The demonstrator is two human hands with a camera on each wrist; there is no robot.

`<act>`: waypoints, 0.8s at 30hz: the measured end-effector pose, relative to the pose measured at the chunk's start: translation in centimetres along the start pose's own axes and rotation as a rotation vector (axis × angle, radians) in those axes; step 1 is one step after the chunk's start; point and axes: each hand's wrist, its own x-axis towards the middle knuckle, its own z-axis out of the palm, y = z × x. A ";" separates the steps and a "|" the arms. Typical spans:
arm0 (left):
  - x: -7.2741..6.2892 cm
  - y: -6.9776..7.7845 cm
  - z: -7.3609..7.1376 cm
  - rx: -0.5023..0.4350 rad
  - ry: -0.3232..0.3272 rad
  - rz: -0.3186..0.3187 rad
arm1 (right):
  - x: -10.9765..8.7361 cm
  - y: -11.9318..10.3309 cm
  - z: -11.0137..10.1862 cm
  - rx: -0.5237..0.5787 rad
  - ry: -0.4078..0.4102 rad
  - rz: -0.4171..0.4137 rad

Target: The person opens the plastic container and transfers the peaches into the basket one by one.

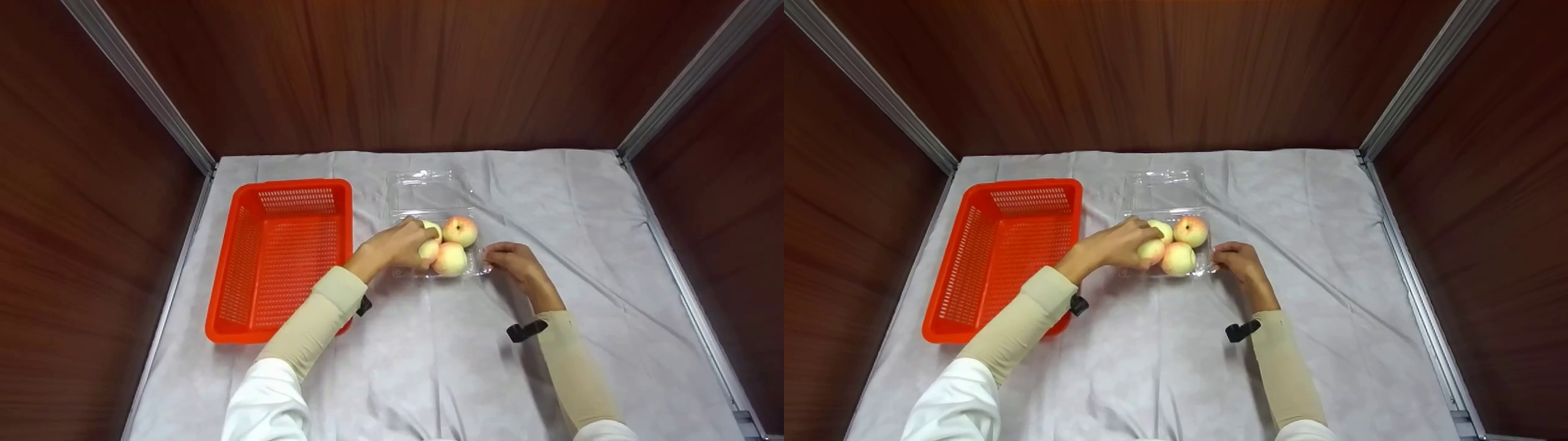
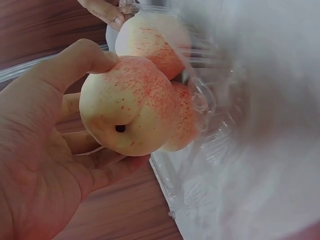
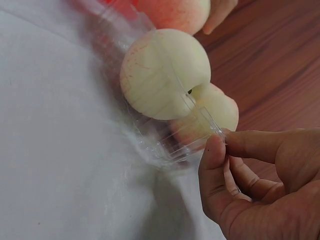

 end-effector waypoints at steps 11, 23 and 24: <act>0.5 0.0 -0.9 -0.003 -0.027 -0.040 | -0.1 -0.1 0.0 0.039 -0.010 0.022; 0.7 0.1 -1.7 -0.004 -0.016 -0.059 | -0.1 0.0 -0.1 0.018 -0.015 0.014; 0.7 0.1 -1.7 -0.009 -0.018 -0.061 | -0.1 0.0 -0.1 0.016 -0.011 0.014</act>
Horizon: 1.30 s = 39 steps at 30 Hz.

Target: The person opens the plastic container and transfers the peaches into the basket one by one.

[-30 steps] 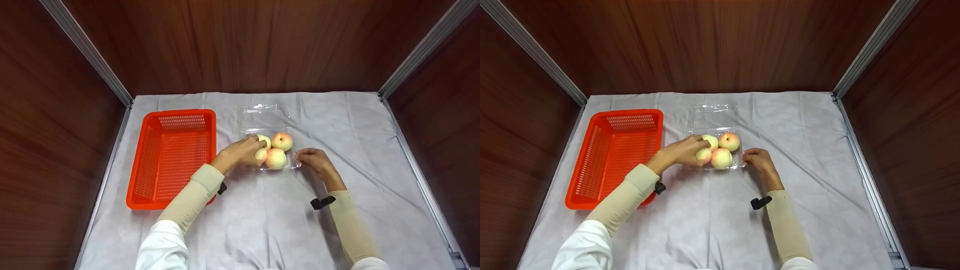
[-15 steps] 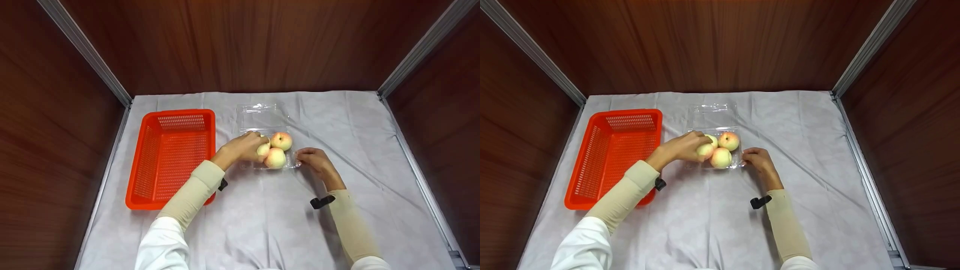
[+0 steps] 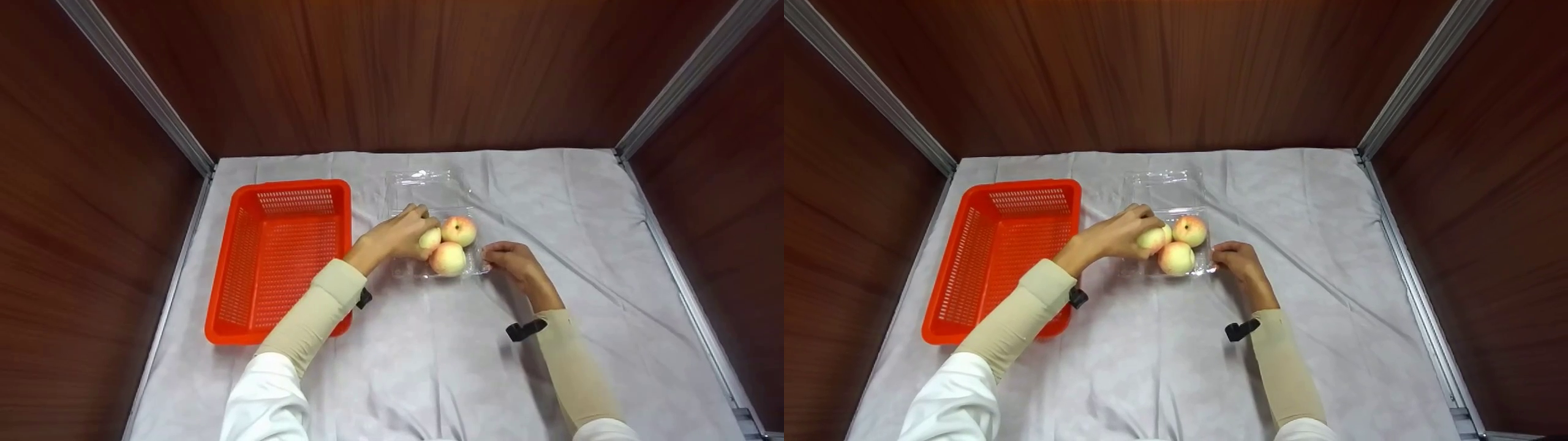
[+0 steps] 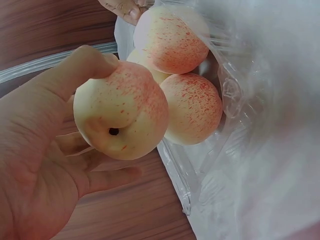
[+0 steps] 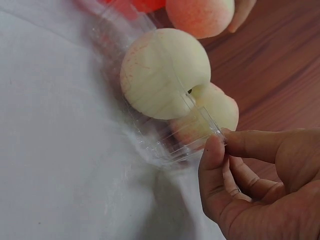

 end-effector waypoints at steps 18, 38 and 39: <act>0.3 -0.2 -1.2 -0.018 0.016 -0.009 | 0.0 0.1 0.1 0.003 0.005 -0.018; 0.0 -0.9 -2.3 -0.029 0.081 -0.022 | 0.3 0.2 0.0 -0.007 0.006 -0.014; 0.0 -0.9 -2.3 -0.018 0.081 -0.020 | 0.3 0.2 0.0 -0.011 0.005 -0.014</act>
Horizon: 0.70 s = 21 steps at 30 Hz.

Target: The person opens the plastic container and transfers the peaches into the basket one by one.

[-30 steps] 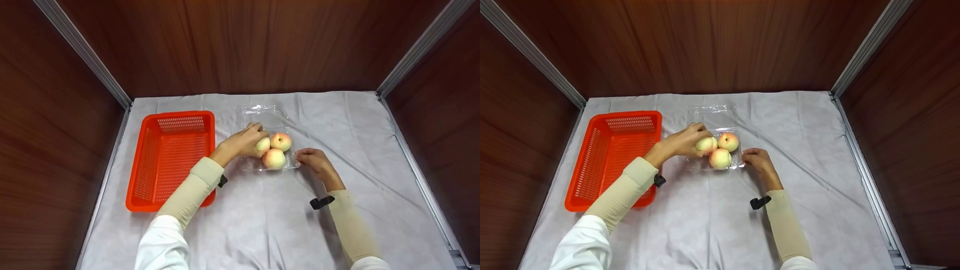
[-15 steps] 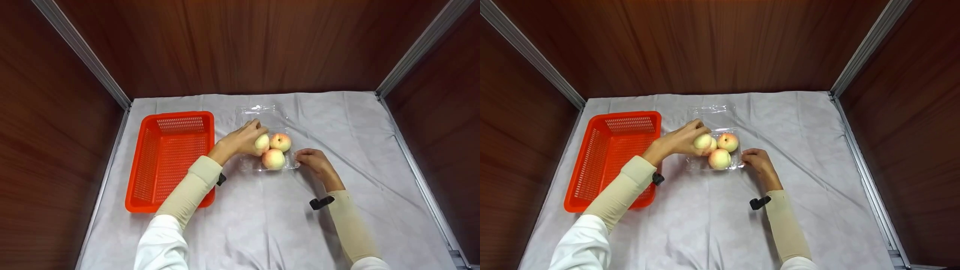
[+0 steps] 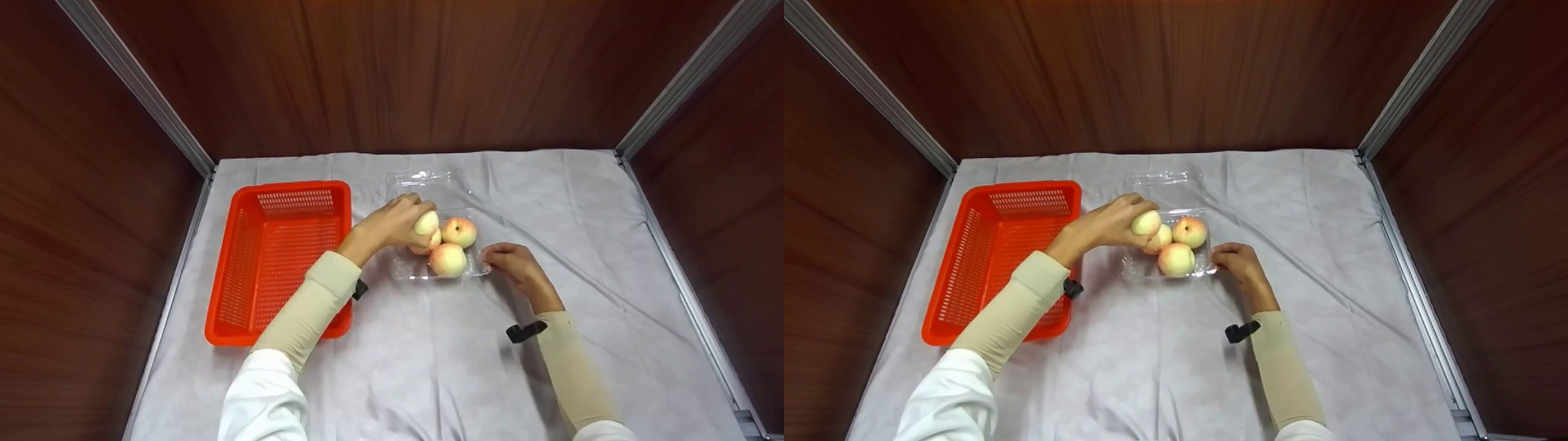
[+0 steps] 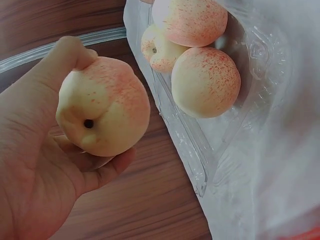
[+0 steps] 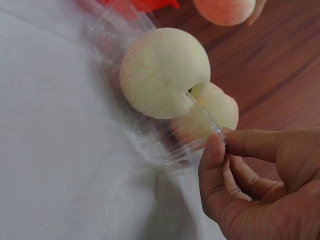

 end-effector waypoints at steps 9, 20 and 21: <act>0.0 -0.2 -0.3 0.030 -0.021 0.001 | -0.3 -0.1 0.0 0.022 -0.003 0.026; -0.1 -0.4 -0.5 0.003 -0.015 -0.014 | -0.2 -0.1 0.0 0.007 -0.002 0.004; -0.1 -0.5 -0.5 0.006 -0.015 -0.015 | -0.2 -0.1 0.0 0.006 -0.001 0.004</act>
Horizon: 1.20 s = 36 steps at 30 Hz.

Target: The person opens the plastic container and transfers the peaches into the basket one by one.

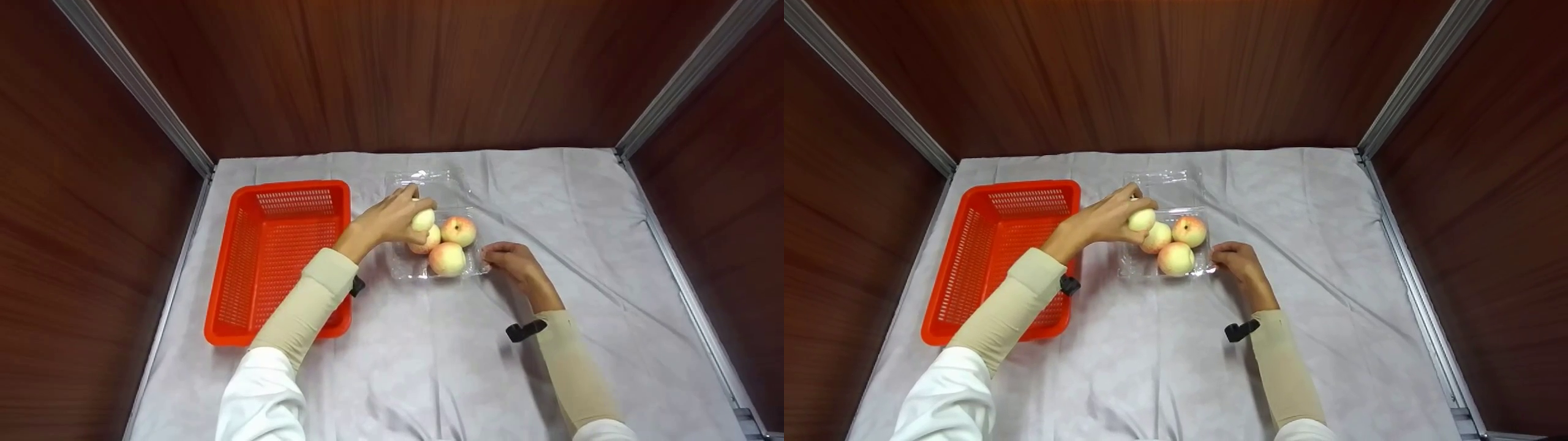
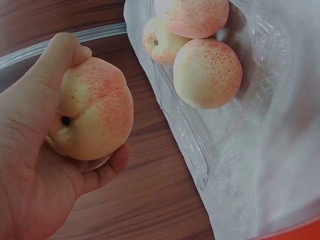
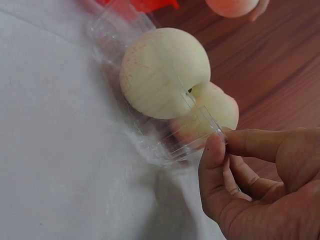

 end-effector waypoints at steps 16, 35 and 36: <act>-0.1 -0.3 -0.8 0.044 -0.002 -0.023 | -0.3 -0.3 0.0 0.015 -0.021 -0.006; -0.3 -0.6 -1.2 0.009 0.027 -0.026 | 0.1 0.1 0.0 -0.049 0.009 -0.028; -0.2 -0.6 -1.3 0.007 0.028 -0.029 | 0.1 0.1 0.0 -0.045 0.007 -0.029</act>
